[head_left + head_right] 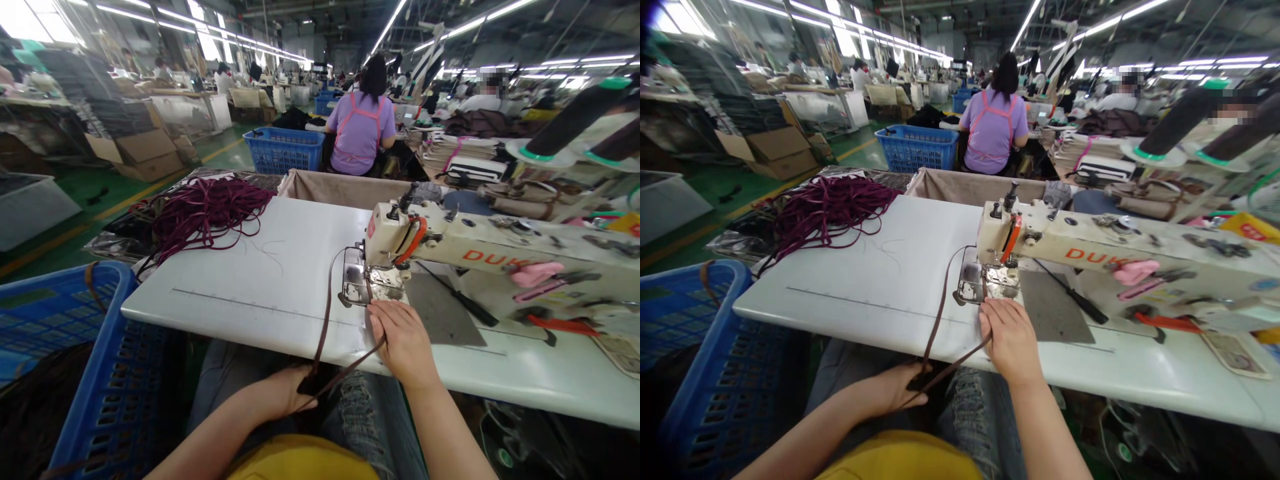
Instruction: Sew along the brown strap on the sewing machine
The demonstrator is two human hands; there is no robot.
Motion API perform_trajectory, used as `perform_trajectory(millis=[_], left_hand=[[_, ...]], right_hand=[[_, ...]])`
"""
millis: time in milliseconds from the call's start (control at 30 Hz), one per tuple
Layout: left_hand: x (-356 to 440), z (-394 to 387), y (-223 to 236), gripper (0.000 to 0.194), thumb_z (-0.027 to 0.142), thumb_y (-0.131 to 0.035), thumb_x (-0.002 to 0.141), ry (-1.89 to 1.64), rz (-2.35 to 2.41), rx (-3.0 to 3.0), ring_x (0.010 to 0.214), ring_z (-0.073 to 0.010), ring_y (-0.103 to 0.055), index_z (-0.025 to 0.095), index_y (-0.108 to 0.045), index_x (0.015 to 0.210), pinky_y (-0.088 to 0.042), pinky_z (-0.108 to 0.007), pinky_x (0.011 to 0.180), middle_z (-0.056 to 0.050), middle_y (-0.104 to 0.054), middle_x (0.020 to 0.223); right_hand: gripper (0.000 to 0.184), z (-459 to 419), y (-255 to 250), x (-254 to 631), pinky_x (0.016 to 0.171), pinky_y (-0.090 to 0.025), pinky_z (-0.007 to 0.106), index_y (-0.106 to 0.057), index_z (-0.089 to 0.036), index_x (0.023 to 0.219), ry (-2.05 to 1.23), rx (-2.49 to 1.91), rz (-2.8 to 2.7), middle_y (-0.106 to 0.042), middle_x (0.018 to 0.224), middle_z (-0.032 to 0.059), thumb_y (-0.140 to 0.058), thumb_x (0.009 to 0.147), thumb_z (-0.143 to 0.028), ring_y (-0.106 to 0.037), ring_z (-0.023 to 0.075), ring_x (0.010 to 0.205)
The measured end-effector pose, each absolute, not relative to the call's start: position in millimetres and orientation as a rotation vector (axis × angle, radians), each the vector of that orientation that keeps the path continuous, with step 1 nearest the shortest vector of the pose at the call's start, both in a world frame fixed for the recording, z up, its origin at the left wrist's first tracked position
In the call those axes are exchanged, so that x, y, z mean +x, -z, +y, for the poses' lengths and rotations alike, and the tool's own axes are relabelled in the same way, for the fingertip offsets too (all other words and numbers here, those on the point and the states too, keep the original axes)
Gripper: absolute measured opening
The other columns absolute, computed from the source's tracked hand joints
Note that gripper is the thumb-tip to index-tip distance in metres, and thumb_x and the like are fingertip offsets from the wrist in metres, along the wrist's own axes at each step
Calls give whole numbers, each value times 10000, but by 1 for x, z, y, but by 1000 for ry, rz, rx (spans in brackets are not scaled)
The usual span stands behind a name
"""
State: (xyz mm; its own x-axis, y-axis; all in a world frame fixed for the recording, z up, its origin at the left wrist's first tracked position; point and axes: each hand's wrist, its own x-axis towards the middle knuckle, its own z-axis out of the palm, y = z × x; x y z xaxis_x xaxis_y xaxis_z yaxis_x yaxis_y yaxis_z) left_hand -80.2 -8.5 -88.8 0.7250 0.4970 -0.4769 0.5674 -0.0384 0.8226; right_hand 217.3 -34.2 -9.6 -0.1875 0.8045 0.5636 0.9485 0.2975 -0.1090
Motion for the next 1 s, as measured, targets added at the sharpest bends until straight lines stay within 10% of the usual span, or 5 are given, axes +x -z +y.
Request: perform_trajectory(millis=[267, 500, 1000], left_hand=[[-72, -8, 100, 542, 687, -649, 882, 63, 817, 1645, 1045, -293, -698, 189, -817, 1015, -522, -347, 952, -87, -782, 1066], [-79, -9, 98, 644, 524, -734, 851, -13, 887, 1570, 1259, -340, -636, 167, -675, 1385, -456, -416, 1109, -148, -710, 1359], [-101, -19, 44, 174, 322, -642, 909, -6, 860, 1758, 1084, -233, -665, 199, -739, 985, -485, -299, 996, -77, -695, 1142]], right_hand=[[301, -34, 10, 216, 1112, -501, 469, -753, -202, 1175, 350, -1566, -2035, -777, 1228, 87, -466, 1105, -260, -722, 237, 1123], [297, -34, 10, 216, 1096, -514, 468, -760, -205, 1168, 346, -1563, -2033, -781, 1218, 86, -475, 1099, -254, -724, 233, 1120], [278, -34, 8, 217, 1082, -521, 465, -742, -211, 1164, 380, -1549, -2049, -780, 1203, 85, -474, 1100, -251, -729, 239, 1103]])
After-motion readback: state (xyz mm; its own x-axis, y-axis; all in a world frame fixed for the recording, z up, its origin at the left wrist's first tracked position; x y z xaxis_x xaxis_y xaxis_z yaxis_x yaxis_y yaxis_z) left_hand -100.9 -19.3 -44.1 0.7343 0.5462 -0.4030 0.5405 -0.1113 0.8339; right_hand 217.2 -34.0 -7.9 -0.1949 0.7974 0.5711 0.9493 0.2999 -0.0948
